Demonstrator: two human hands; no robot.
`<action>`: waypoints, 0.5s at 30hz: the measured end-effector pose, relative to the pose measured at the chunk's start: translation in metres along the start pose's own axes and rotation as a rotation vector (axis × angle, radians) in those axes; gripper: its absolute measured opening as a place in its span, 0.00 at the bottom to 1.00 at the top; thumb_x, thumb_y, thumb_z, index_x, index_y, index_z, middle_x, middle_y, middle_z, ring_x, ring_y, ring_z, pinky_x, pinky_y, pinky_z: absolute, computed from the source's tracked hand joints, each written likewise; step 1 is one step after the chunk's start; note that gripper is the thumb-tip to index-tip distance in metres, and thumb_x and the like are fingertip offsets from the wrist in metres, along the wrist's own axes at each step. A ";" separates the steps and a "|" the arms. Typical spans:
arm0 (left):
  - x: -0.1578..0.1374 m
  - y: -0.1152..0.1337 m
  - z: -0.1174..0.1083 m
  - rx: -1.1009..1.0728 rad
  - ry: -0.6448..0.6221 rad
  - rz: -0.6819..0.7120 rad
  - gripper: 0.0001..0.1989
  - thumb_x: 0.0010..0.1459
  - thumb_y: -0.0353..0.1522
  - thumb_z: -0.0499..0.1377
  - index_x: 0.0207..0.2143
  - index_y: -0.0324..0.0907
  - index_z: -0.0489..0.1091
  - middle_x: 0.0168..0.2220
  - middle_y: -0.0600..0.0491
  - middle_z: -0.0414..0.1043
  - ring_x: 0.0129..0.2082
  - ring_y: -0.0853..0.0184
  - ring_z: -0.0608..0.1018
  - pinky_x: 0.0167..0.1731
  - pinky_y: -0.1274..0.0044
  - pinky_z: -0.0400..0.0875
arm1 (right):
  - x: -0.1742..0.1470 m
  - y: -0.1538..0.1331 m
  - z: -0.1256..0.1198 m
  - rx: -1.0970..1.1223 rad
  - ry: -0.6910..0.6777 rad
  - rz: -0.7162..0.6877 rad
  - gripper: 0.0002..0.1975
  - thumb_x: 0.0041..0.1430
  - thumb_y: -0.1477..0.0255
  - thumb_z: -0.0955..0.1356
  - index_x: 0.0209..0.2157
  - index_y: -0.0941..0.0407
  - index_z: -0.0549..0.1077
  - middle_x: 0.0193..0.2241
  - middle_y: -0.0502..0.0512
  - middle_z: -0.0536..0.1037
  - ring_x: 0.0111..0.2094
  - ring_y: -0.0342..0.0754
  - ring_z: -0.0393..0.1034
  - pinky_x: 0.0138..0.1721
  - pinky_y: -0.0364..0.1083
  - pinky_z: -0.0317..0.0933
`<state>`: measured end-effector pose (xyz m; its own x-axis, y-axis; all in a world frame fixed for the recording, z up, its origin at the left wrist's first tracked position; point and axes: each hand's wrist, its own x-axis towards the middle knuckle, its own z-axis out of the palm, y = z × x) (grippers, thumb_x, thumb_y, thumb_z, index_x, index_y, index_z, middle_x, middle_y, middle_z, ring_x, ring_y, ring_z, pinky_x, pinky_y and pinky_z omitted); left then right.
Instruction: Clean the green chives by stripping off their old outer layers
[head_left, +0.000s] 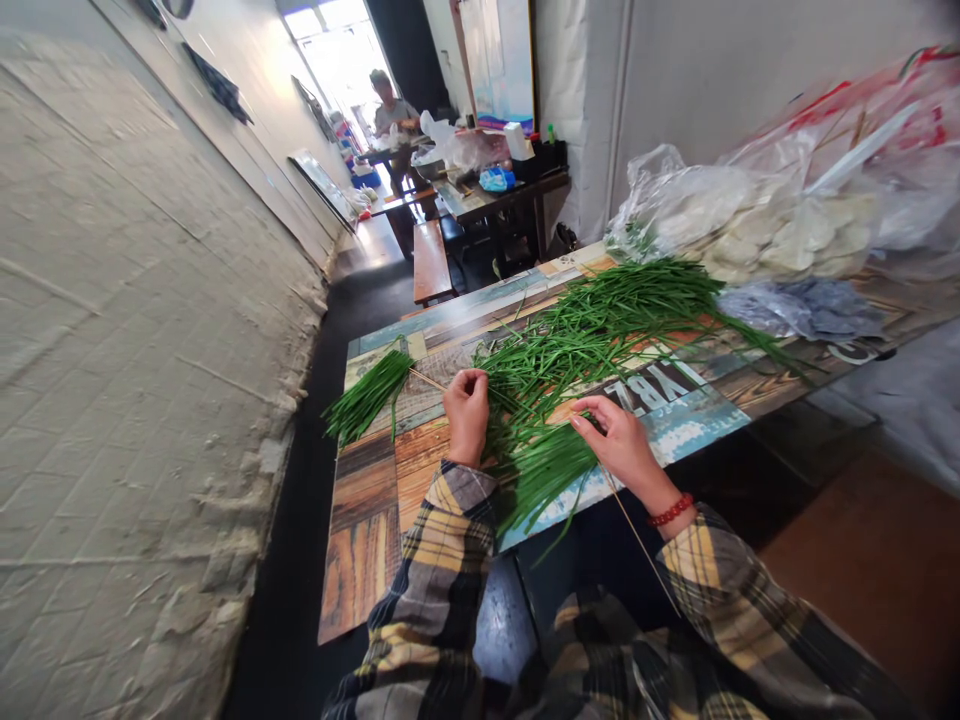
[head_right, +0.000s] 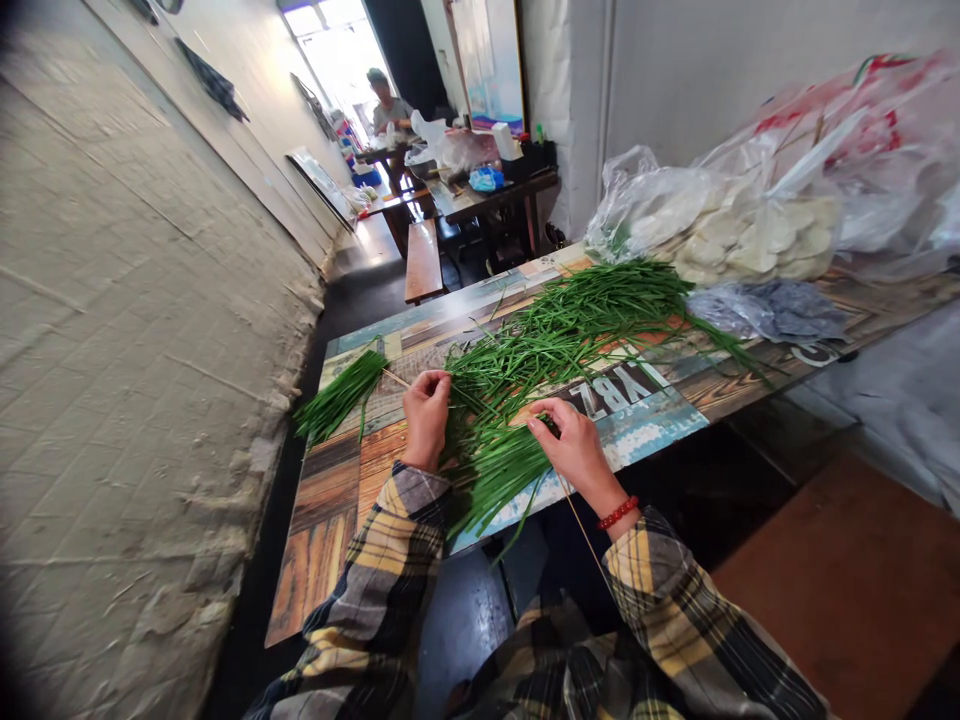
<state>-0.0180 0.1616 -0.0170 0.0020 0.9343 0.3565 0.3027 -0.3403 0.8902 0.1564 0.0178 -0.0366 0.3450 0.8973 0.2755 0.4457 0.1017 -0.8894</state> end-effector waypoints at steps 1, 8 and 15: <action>0.001 0.000 -0.001 -0.080 0.007 -0.052 0.05 0.51 0.31 0.56 0.27 0.39 0.69 0.24 0.56 0.66 0.25 0.72 0.67 0.27 0.80 0.63 | 0.000 0.000 0.000 0.010 -0.004 0.000 0.10 0.57 0.65 0.65 0.38 0.55 0.71 0.34 0.55 0.79 0.34 0.50 0.74 0.37 0.48 0.66; -0.001 0.007 0.000 -0.280 -0.012 -0.116 0.19 0.47 0.28 0.59 0.44 0.38 0.67 0.25 0.59 0.64 0.23 0.76 0.67 0.25 0.83 0.63 | -0.001 0.000 0.000 0.068 -0.015 0.001 0.10 0.57 0.66 0.65 0.39 0.55 0.71 0.36 0.56 0.79 0.38 0.50 0.74 0.40 0.49 0.66; -0.002 0.006 -0.002 -0.251 -0.051 -0.112 0.06 0.48 0.31 0.59 0.29 0.38 0.71 0.26 0.56 0.69 0.24 0.75 0.67 0.25 0.82 0.62 | -0.001 0.001 -0.002 0.067 -0.022 0.000 0.10 0.57 0.66 0.65 0.40 0.55 0.71 0.36 0.56 0.79 0.36 0.50 0.74 0.38 0.48 0.67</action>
<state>-0.0176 0.1577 -0.0114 0.0315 0.9695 0.2431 0.0581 -0.2446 0.9679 0.1578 0.0159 -0.0369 0.3267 0.9064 0.2677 0.3892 0.1291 -0.9120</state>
